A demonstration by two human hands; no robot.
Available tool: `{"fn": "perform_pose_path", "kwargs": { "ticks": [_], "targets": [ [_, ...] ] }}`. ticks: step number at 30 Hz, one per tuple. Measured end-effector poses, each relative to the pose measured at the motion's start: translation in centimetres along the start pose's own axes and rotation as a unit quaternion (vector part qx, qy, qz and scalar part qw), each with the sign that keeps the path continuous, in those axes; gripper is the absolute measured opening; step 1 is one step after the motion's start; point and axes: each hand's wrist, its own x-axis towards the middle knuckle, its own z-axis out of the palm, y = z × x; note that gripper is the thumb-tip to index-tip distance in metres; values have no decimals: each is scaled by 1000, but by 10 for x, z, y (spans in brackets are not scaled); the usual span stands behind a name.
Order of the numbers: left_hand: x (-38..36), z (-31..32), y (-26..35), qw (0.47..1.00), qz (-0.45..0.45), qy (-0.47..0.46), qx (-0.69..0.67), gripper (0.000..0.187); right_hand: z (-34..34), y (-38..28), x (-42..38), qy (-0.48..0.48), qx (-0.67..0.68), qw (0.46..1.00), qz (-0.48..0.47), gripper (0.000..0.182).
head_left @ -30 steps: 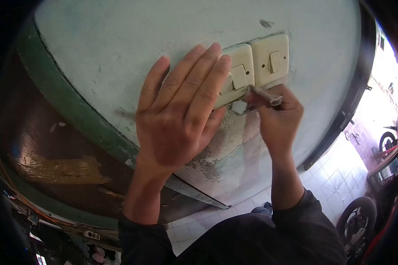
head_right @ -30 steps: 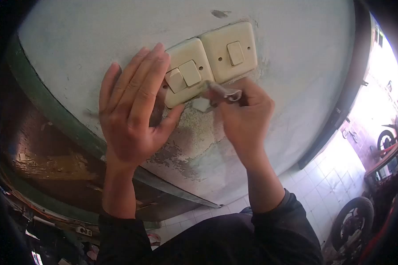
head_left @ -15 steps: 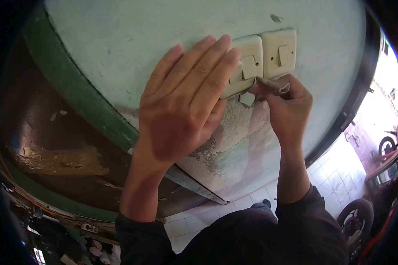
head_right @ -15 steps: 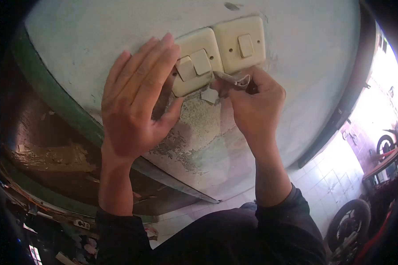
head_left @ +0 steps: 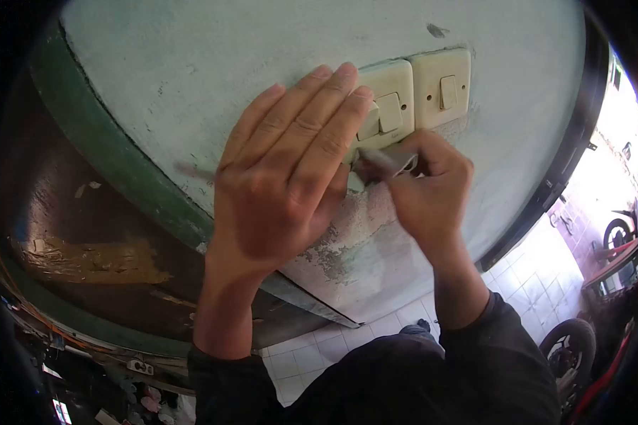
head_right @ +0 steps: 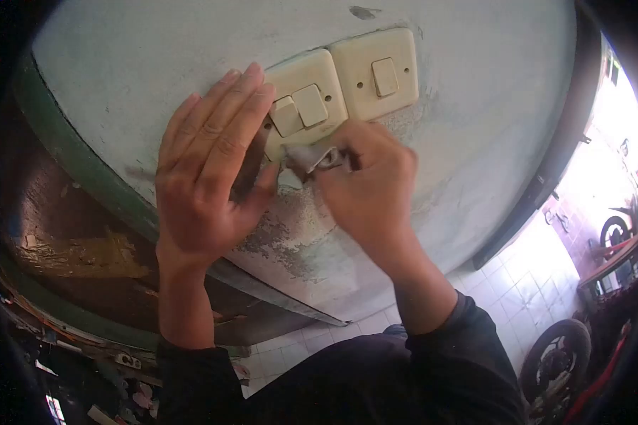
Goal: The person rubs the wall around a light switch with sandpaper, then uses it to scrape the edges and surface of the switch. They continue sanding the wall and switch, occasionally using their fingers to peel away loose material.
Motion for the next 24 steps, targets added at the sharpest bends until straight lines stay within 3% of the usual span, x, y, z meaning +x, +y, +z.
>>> {"fn": "perform_pose_path", "kwargs": {
  "ticks": [1, 3, 4, 7, 9, 11, 15, 17, 19, 21, 24],
  "targets": [
    [0, -1, -1, 1000, -4, 0, -2, 69, -3, -1, 2, 2, 3, 1000, -3, 9],
    [-1, -6, 2, 1000, -10, -13, 0, 70, -5, -3, 7, 42, 144, 982, 110, 12],
    [-1, -7, 3, 999, -18, -26, -5, 72, -1, -7, 6, 56, 145, 981, 113, 13],
    [-1, -4, 2, 1000, -18, -14, -18, 73, 3, -5, -6, 20, 64, 996, 60, 10],
    [-1, -4, 4, 999, -19, -17, -23, 73, 2, 1, -5, 22, 90, 995, 42, 10],
    [-2, -6, 4, 999, -26, -22, -23, 72, -1, -3, 0, 28, 142, 982, 122, 12],
    [0, -5, 3, 999, -25, -18, -28, 73, 3, -16, -1, 42, 148, 980, 127, 12],
    [0, -4, 5, 999, -17, -17, -24, 73, 5, -11, -5, -18, 16, 1000, 5, 10],
    [0, -5, 5, 999, -25, -16, -28, 74, 1, -22, -1, -22, 35, 998, 40, 9],
    [-2, -6, 6, 999, -25, -19, -26, 74, -6, -20, 5, 33, 136, 983, 122, 10],
    [-2, -4, 5, 999, -28, -13, -26, 76, 3, -19, 0, 24, 125, 989, 74, 11]
  ]
}}
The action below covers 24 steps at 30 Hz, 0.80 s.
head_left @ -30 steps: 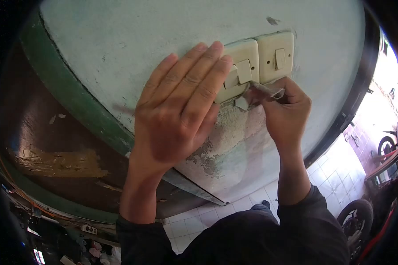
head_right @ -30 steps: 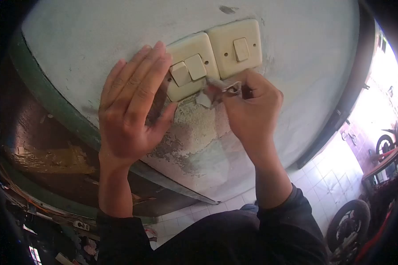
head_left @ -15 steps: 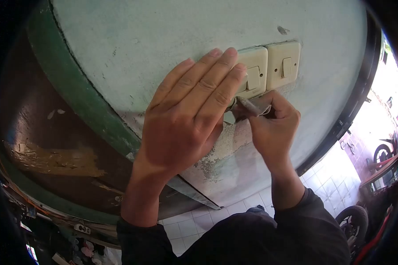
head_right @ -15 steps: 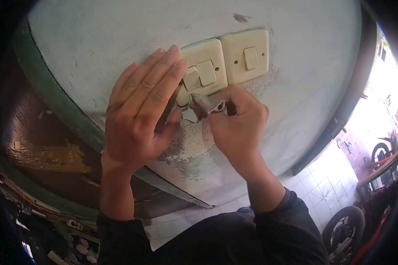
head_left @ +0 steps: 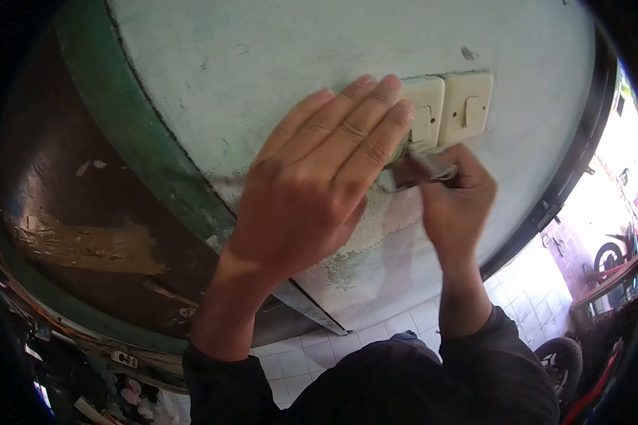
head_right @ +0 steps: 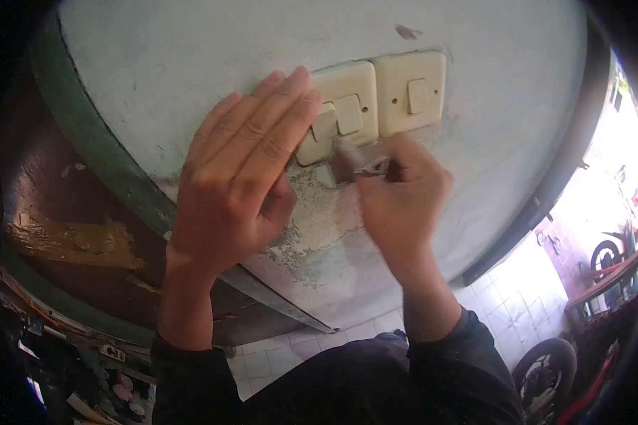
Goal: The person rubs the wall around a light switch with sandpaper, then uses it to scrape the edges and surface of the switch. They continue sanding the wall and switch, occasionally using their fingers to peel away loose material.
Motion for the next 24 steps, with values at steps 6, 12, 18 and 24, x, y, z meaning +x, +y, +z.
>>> {"fn": "perform_pose_path", "kwargs": {
  "ticks": [6, 12, 18, 24],
  "targets": [
    [1, 0, -2, 1000, 9, -1, -6, 79, -10, 2, 6, 22, 24, 998, 46, 13],
    [2, -1, 1, 1000, 8, -2, -8, 78, -11, 20, 2, 10, -77, 996, -49, 14],
    [0, 0, 0, 1000, 4, 0, -1, 76, -7, 17, 2, 28, -8, 999, 19, 10],
    [3, -7, 5, 1000, -8, -28, -8, 68, -9, 13, 6, 12, 54, 997, 46, 10]
  ]
}}
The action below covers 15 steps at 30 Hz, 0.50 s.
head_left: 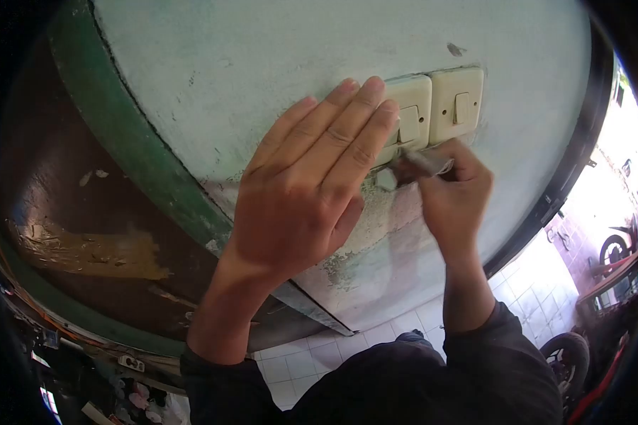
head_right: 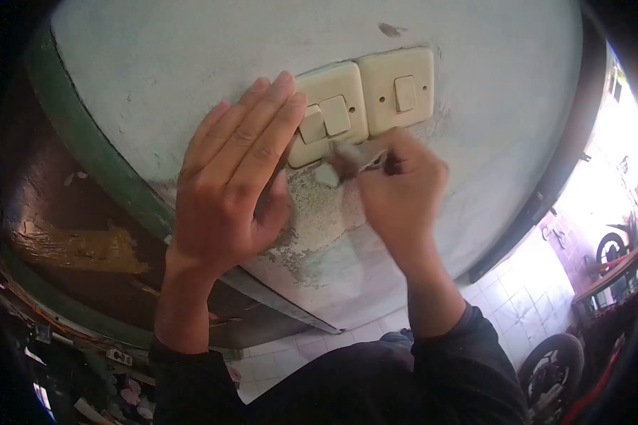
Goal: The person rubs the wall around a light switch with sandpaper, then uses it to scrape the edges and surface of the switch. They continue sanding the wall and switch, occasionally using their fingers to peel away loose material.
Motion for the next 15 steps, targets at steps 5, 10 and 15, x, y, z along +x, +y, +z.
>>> {"fn": "perform_pose_path", "kwargs": {
  "ticks": [5, 10, 15],
  "targets": [
    [-1, 10, -3, 999, 17, 21, 39, 55, 4, 6, -6, -25, -91, 994, -53, 15],
    [-2, 8, -3, 999, -9, 12, 38, 49, 3, -1, 2, 0, -81, 997, -16, 13],
    [-2, 11, -3, 999, -8, 18, 48, 47, 6, 14, -7, -6, -80, 993, -86, 13]
  ]
}}
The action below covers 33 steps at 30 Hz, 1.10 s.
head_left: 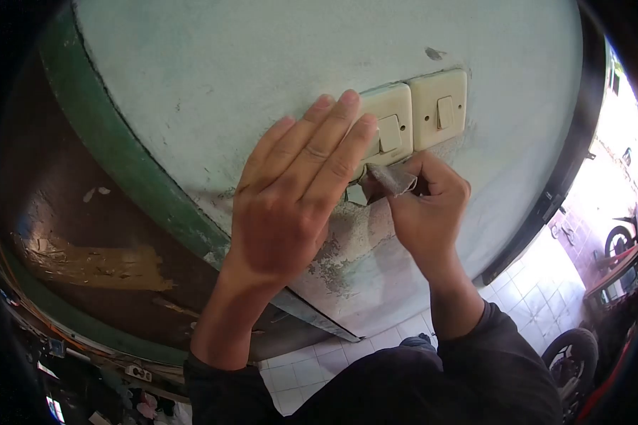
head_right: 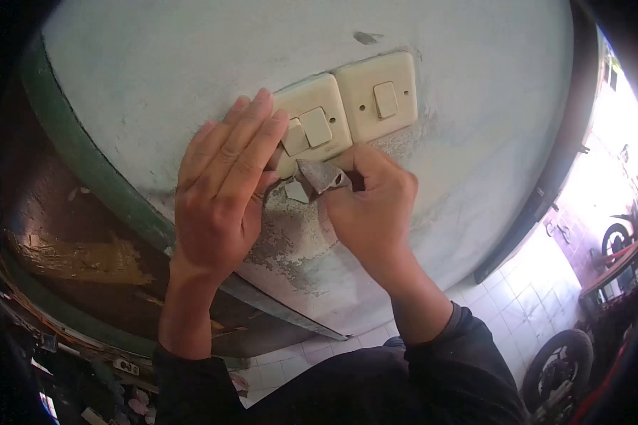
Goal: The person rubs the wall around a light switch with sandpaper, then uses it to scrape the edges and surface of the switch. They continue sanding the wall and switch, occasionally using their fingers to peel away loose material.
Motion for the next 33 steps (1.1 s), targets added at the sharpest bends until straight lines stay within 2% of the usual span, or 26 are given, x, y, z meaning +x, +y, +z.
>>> {"fn": "perform_pose_path", "kwargs": {
  "ticks": [2, 4, 6, 8, 9, 10, 12, 13, 16, 17, 18, 20, 24, 26, 28, 29, 32, 33],
  "targets": [
    [-1, 0, 0, 1000, 3, -1, 4, 47, -7, -1, 6, -10, -13, 1000, 25, 13],
    [0, -2, 1, 1000, -1, -6, 2, 45, -13, -8, 13, 27, 16, 999, 44, 12],
    [-1, -2, -1, 1000, -2, 0, -2, 45, -9, -5, 7, 27, -34, 999, 28, 13],
    [0, -1, 2, 1000, 4, 2, -10, 45, 1, -12, -1, -17, -79, 995, -60, 15],
    [1, -1, 3, 1000, -2, 6, 3, 46, -1, -16, 0, -26, -114, 991, -57, 14],
    [1, -2, 4, 1000, -7, 12, 17, 48, -3, -13, 1, -22, -113, 992, -56, 14],
    [-1, -3, 1, 1000, 0, -2, 3, 47, -7, -6, 6, 28, -11, 999, 28, 12],
    [-1, -3, -1, 1000, 1, -8, -11, 46, -13, -6, 11, 21, -1, 998, 54, 13],
    [-1, -2, -2, 1000, 5, 0, -16, 47, -1, -10, 0, 10, -37, 999, 18, 12],
    [1, -1, -1, 1000, 7, 1, -17, 47, 1, -11, -1, -11, -89, 995, -39, 12],
    [1, -2, 1, 1000, 3, 6, -3, 47, -1, -11, 0, -8, -89, 995, -39, 12],
    [2, -3, 0, 1000, 3, 6, 12, 48, -4, -9, 4, -15, -52, 998, 24, 12],
    [1, -3, -1, 1000, 0, 12, 5, 48, -5, 1, 6, 27, 13, 999, 24, 12],
    [2, -2, 0, 1000, 5, 14, 0, 48, 0, -8, 1, 24, -8, 999, 32, 11],
    [1, 0, 0, 1000, -3, 15, 3, 47, -1, -3, 2, -19, -34, 999, -3, 12],
    [2, 0, 1, 1000, -4, 17, 3, 47, -3, 0, 3, -11, -19, 999, 38, 17],
    [1, -3, 0, 1000, -11, 15, 5, 46, -12, -6, 11, 15, -22, 998, 56, 19],
    [1, -2, 0, 1000, -8, 18, 7, 46, -6, -5, 7, 18, 22, 999, 41, 17]
  ]
}}
